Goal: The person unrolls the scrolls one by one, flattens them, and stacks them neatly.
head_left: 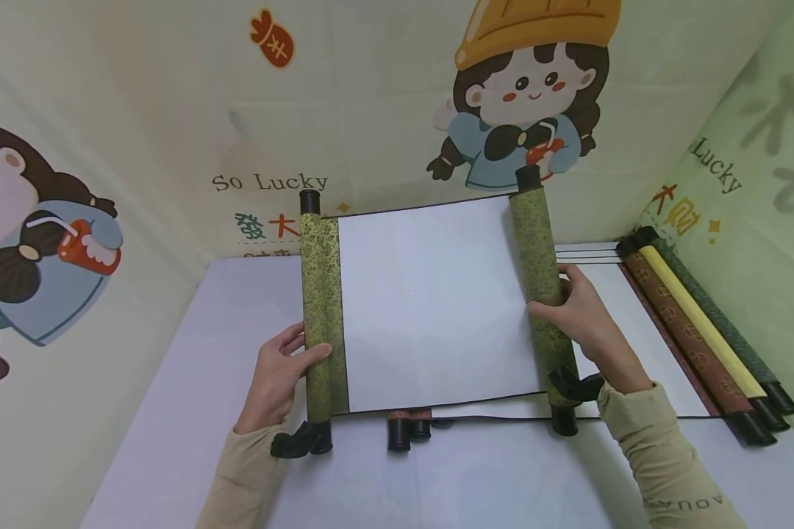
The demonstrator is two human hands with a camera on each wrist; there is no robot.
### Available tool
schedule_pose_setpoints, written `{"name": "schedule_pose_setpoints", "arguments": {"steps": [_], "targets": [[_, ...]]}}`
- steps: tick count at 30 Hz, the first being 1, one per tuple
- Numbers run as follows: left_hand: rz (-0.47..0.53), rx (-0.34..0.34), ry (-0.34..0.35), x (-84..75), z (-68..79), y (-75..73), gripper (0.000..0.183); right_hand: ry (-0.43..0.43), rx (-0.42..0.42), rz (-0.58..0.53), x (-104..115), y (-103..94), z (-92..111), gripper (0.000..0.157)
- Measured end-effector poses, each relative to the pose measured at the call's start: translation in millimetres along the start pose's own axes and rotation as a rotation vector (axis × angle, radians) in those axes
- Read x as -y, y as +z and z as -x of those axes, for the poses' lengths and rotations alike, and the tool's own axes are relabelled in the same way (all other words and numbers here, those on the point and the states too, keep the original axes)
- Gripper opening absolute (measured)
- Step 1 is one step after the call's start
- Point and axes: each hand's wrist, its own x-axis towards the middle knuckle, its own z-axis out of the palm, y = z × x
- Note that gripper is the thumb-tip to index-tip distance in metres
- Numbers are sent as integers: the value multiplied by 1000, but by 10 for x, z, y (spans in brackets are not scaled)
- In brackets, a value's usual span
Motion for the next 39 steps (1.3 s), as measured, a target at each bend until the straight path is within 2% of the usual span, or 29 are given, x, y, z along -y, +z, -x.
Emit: {"name": "schedule_pose_setpoints", "arguments": {"steps": [12,21,26,34,39], "targets": [[-4,-27,6,-5,12,2,75,6,-40,19,5,26,-3,79],[-10,-28,7,20,19,-49,77,26,-29,-16,-18,-25,5,76],[0,-23,5,22,26,-86,77,9,-20,-8,-57,-64,21,72],[6,-22,-1,20,31,-88,77,-17,1,31,-104,-64,4,86],[2,-25,2,27,28,-86,77,-33,-12,41,-113,-80,5,84]]}}
